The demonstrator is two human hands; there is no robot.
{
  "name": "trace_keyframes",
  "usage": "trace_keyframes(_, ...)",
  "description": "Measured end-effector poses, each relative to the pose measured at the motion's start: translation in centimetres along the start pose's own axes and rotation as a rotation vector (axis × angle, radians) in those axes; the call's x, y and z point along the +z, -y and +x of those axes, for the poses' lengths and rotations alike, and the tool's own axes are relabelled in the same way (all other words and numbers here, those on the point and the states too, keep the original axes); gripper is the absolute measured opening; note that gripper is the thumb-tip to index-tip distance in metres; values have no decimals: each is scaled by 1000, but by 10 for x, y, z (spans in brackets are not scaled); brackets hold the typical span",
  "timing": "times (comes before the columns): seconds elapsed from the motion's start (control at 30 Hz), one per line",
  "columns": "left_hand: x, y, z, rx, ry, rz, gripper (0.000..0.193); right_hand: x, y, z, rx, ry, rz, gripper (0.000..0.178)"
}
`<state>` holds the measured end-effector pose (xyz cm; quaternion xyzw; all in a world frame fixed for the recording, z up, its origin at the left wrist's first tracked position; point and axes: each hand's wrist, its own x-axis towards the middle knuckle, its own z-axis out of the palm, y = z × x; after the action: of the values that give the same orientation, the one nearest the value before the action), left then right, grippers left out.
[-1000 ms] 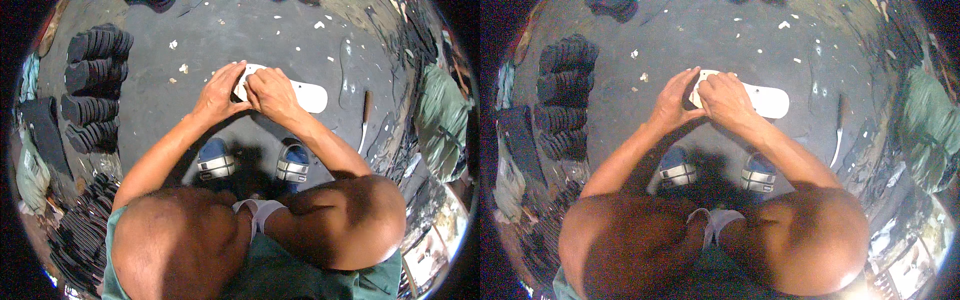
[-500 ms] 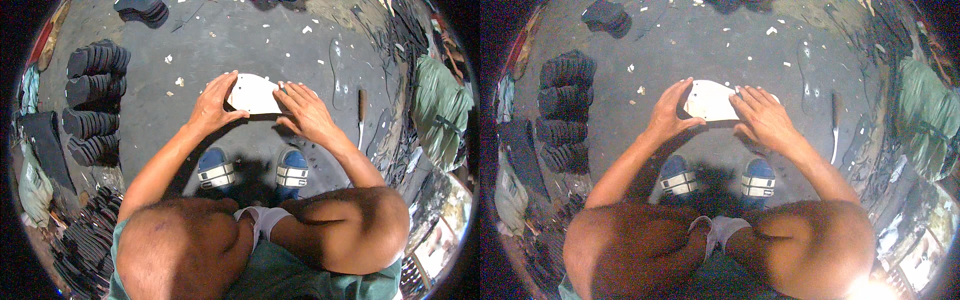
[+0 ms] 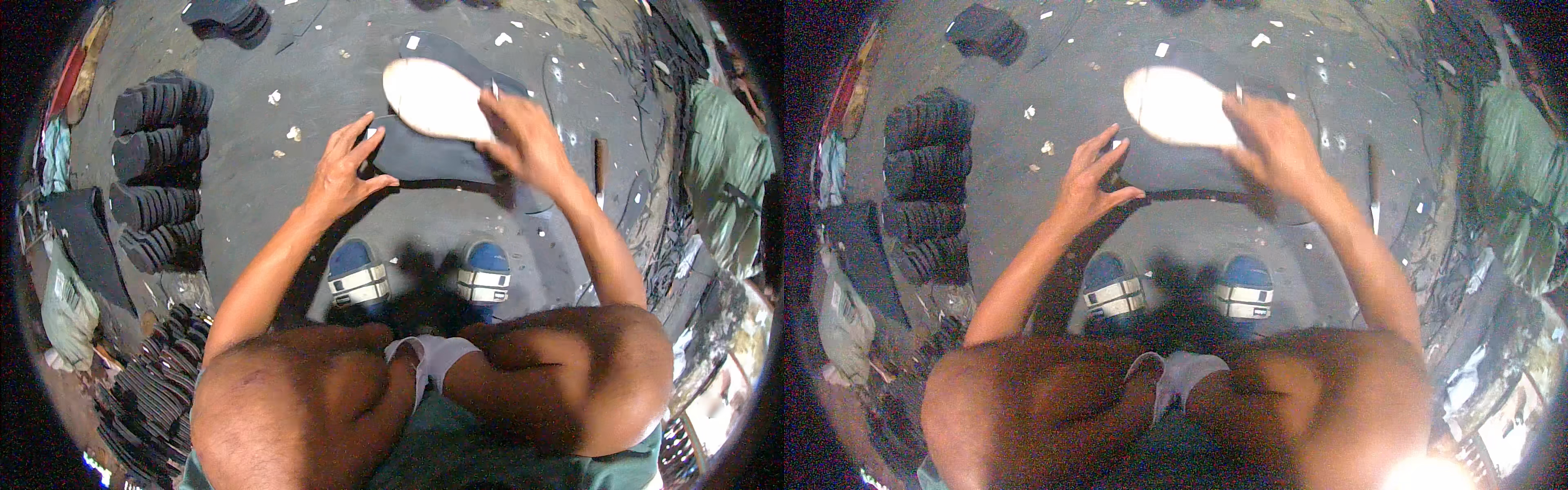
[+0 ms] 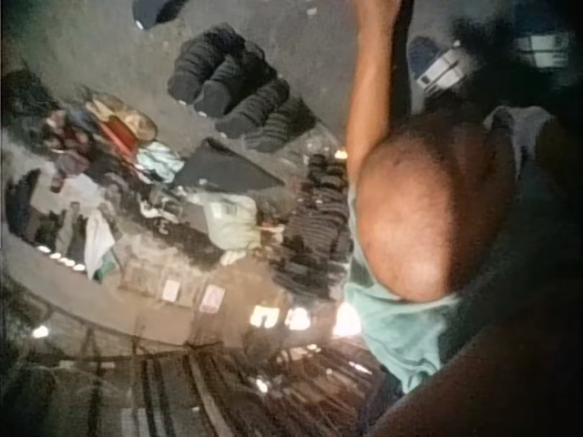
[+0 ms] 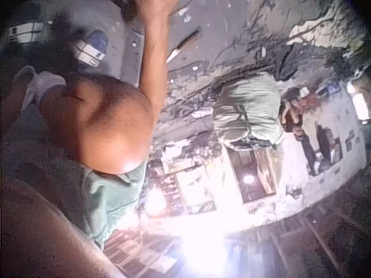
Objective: The person sits on the floor and repeatedly picks up black shoe insoles. They use a knife to trim the edges of the insoles, then place them in a stack. The person also handles white insoles, inspecting and trimming them in a similar manner.
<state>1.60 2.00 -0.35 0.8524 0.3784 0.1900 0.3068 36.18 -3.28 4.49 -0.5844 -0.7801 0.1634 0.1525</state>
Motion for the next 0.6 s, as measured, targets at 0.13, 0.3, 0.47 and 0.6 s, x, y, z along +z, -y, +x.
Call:
trace_keyframes(0.13, 2, -6, 8, -62, -44, -126, 114, 11, 39, -40, 8, 141, -55, 65)
trace_keyframes(0.3, 2, 0, 5, 6, -61, -44, 93, 23, 56, -19, -4, 149, -41, 64)
trace_keyframes(0.47, -3, 2, 11, 10, -14, -42, 76, 28, 53, -22, 31, 138, -6, 64)
trace_keyframes(0.6, -7, 1, 15, -13, 36, -16, 75, 27, 52, -23, 33, 131, -3, 65)
